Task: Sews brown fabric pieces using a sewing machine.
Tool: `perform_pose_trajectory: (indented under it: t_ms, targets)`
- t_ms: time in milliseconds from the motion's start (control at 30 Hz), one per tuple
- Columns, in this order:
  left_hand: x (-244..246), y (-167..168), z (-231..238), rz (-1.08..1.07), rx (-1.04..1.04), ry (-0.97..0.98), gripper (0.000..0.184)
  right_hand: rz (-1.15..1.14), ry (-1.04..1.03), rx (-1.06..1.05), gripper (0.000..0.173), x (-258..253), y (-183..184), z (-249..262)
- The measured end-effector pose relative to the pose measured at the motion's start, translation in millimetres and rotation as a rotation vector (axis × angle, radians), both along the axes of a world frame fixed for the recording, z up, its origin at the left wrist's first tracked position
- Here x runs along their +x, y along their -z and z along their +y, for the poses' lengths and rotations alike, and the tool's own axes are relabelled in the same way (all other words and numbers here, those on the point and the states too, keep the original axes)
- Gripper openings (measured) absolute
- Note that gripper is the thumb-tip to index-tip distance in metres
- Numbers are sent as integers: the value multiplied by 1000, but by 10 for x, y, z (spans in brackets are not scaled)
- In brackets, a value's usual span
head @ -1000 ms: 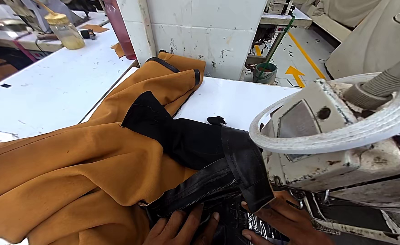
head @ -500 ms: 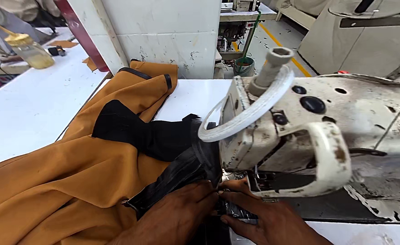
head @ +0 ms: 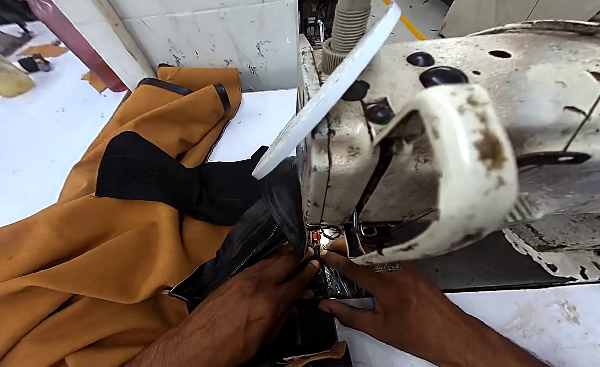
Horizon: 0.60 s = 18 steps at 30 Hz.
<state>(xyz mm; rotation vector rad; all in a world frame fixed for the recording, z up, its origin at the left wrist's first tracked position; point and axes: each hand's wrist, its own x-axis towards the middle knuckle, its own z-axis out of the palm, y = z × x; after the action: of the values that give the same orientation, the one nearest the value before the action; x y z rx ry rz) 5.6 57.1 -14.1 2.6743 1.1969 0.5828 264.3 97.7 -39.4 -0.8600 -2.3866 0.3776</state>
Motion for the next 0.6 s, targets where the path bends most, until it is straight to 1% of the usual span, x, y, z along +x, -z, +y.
perform_pose_trajectory:
  t_ms: [333,533,600]
  targets:
    - [-29,-20,133,8,-2,54,38,-99,115,50,56,-13,8,-15]
    - [-52,-36,226,17,0,61,39,-123,146,22,58,-18,-1,-23]
    - [-51,-38,237,13,-6,63,39,-64,171,-39,58,-3,-16,-8]
